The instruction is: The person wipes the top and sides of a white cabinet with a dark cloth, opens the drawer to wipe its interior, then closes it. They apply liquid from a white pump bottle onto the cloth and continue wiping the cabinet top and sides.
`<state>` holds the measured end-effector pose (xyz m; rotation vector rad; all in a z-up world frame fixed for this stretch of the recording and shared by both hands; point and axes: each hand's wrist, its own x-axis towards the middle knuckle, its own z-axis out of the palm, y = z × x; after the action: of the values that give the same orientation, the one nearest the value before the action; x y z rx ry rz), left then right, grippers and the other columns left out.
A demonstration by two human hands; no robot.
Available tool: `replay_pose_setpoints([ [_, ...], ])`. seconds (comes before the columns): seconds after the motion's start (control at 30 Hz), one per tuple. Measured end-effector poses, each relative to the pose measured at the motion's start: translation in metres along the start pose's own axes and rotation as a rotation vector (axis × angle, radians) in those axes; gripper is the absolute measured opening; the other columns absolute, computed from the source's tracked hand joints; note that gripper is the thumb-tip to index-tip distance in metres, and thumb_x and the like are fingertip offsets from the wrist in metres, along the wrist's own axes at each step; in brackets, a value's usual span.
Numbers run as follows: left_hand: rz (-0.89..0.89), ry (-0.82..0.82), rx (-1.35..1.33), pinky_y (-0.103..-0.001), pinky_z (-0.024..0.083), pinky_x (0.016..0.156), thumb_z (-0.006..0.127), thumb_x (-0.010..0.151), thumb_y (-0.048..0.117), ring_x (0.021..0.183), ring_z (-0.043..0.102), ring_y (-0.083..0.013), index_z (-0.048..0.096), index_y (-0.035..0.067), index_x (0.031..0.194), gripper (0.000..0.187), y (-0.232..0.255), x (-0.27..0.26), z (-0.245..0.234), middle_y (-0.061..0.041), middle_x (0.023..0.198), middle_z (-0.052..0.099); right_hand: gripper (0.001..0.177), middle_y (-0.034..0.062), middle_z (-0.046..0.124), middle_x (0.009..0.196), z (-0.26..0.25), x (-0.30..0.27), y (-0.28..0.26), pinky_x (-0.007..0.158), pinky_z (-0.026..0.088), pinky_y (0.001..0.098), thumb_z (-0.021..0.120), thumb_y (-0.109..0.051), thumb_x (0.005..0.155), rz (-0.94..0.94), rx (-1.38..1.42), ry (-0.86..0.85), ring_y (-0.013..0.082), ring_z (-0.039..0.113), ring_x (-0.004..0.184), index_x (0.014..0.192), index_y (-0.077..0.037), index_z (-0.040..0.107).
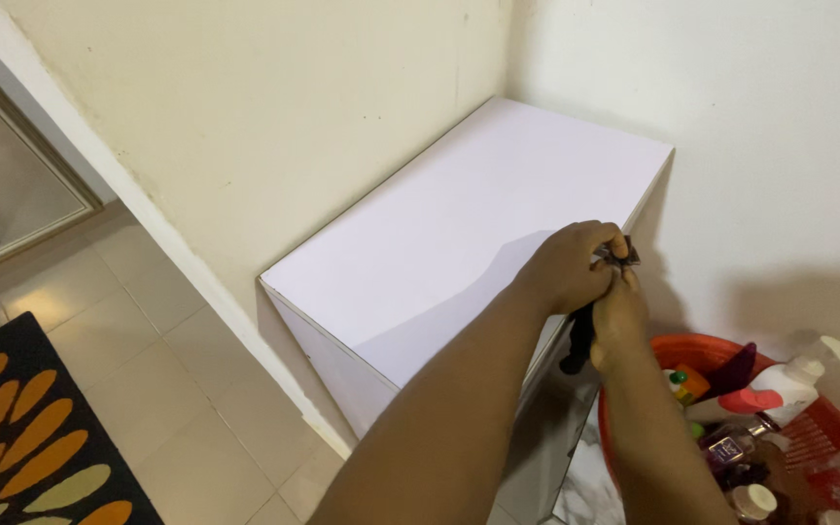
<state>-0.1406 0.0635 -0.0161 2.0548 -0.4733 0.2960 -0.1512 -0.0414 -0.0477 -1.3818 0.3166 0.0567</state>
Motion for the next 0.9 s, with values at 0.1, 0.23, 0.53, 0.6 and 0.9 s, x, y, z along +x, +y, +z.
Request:
replay_pose_setpoints([
  [0.1,0.083,0.036,0.0,-0.041,0.054,0.093,0.063,0.076,0.007,0.104,0.067,-0.0309,0.067,0.009,0.097,0.022,0.001,-0.002,0.002,-0.012,0.103,0.072,0.041,0.0071,0.063,0.129,-0.013,0.015,0.015,0.09,0.05,0.0337,0.038,-0.024,0.108,0.012,-0.018,0.022,0.0188,0.061,0.111,0.146,-0.015,0.05],
  [0.23,0.102,0.005,0.132,-0.042,0.052,0.094,0.065,0.074,0.003,0.106,0.062,-0.0313,0.065,0.011,0.097,0.024,-0.001,-0.001,-0.001,-0.01,0.101,0.066,0.033,0.0109,0.06,0.101,-0.019,-0.016,0.072,0.077,0.048,0.0356,0.045,-0.02,0.113,-0.216,0.034,0.0,0.0204,0.055,0.088,0.126,0.007,0.059],
  [0.53,0.048,-0.014,0.126,-0.041,0.051,0.093,0.066,0.066,-0.004,0.109,0.06,-0.0291,0.061,0.013,0.096,0.035,0.005,-0.005,0.0,-0.005,0.104,0.064,0.027,0.0039,0.062,0.102,0.019,-0.06,0.081,0.078,0.049,0.0296,0.049,-0.02,0.106,-0.402,0.119,0.16,0.0125,0.059,0.089,0.122,0.0,0.058],
  [0.6,0.019,-0.028,0.149,-0.041,0.051,0.092,0.069,0.064,-0.003,0.108,0.059,-0.0292,0.062,0.012,0.093,0.034,0.008,-0.004,-0.001,-0.006,0.103,0.064,0.029,0.0073,0.063,0.095,0.013,-0.051,0.067,0.071,0.049,0.0321,0.052,-0.024,0.111,-0.433,0.007,0.149,0.0149,0.059,0.081,0.116,0.003,0.061],
  [0.9,0.026,0.0,0.116,-0.04,0.052,0.091,0.073,0.067,0.002,0.106,0.06,-0.0278,0.062,0.011,0.089,0.026,0.009,-0.005,0.001,-0.005,0.102,0.065,0.022,0.0086,0.065,0.108,-0.01,0.07,0.058,0.071,0.056,0.0352,0.063,-0.016,0.091,-0.293,-0.244,0.263,0.0197,0.065,0.091,0.107,-0.002,0.056],
])
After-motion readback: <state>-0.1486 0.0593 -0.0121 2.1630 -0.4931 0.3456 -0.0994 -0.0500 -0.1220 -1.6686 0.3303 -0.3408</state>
